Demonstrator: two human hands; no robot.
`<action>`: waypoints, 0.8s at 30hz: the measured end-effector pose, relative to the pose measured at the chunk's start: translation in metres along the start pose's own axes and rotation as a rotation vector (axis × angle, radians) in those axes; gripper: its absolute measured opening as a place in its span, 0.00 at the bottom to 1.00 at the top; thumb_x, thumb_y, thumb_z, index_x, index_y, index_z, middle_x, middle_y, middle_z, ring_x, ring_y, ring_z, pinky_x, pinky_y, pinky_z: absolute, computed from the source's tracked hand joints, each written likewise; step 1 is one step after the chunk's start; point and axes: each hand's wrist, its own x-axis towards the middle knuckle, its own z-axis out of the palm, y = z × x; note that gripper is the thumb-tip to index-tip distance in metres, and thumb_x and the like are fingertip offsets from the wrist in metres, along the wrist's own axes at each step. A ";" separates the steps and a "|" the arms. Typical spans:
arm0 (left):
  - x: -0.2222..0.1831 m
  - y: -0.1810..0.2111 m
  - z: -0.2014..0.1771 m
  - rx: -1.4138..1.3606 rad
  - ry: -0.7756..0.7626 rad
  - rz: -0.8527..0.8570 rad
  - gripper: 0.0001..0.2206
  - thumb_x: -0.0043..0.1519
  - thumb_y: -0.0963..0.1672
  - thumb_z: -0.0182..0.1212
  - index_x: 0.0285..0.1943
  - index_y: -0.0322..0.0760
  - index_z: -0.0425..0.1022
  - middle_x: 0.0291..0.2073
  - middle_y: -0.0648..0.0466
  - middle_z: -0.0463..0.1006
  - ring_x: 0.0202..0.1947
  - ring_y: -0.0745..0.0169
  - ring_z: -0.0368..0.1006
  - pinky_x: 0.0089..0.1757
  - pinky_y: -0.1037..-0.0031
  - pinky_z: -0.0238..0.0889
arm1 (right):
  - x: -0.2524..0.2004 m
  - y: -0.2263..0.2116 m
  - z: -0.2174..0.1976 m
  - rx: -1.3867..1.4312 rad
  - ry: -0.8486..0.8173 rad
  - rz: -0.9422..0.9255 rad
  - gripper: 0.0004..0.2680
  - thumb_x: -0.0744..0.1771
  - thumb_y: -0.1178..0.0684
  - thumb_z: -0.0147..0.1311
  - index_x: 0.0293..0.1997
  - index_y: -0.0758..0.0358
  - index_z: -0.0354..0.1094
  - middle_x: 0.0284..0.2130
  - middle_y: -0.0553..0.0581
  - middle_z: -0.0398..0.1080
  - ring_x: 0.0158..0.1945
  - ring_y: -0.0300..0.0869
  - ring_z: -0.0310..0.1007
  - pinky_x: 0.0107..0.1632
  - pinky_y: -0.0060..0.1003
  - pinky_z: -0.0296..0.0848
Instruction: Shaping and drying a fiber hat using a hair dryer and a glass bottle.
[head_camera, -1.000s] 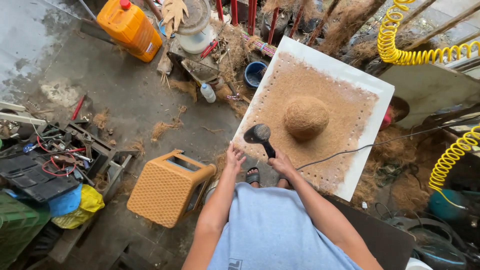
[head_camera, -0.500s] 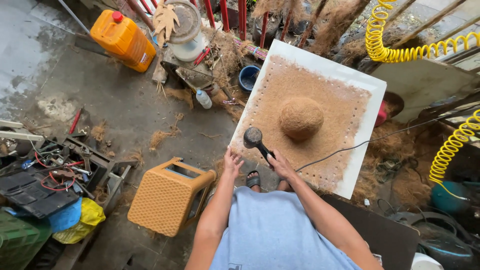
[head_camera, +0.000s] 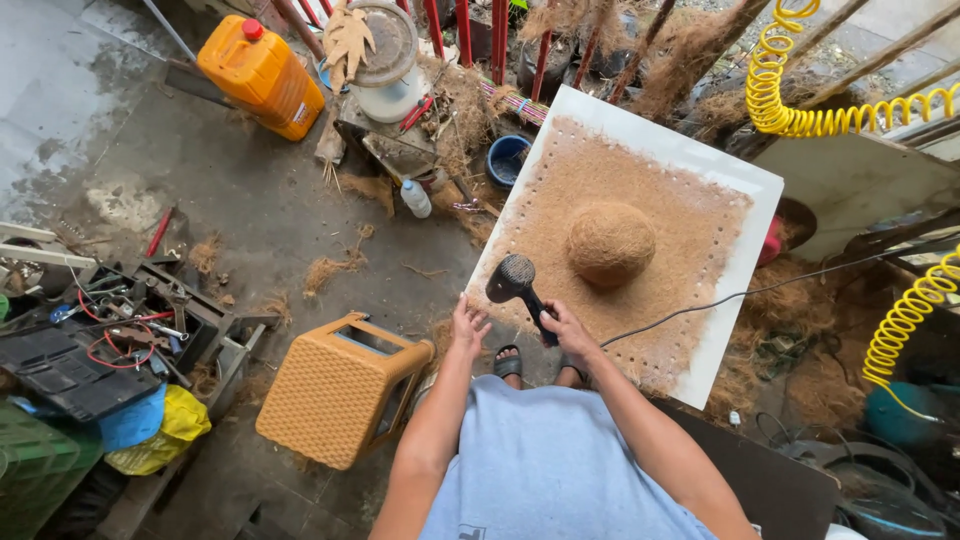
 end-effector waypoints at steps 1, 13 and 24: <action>0.000 0.000 0.000 0.004 0.000 0.004 0.45 0.64 0.62 0.58 0.80 0.36 0.42 0.74 0.38 0.45 0.74 0.35 0.49 0.65 0.39 0.43 | 0.000 0.000 0.000 0.010 -0.011 0.018 0.13 0.69 0.53 0.54 0.60 0.64 0.63 0.25 0.59 0.67 0.23 0.47 0.75 0.22 0.37 0.76; -0.005 0.004 -0.004 -0.001 0.006 0.035 0.44 0.66 0.63 0.55 0.81 0.38 0.42 0.76 0.37 0.44 0.75 0.33 0.48 0.67 0.41 0.41 | 0.012 -0.026 -0.007 0.217 0.156 -0.040 0.12 0.70 0.49 0.53 0.60 0.57 0.62 0.34 0.61 0.69 0.26 0.48 0.76 0.26 0.38 0.79; -0.017 0.009 -0.007 0.029 0.007 0.038 0.41 0.66 0.62 0.53 0.80 0.38 0.47 0.77 0.37 0.42 0.73 0.34 0.54 0.68 0.42 0.40 | 0.001 0.021 -0.002 0.146 0.028 0.010 0.12 0.70 0.52 0.55 0.58 0.61 0.63 0.29 0.60 0.69 0.24 0.49 0.77 0.25 0.40 0.79</action>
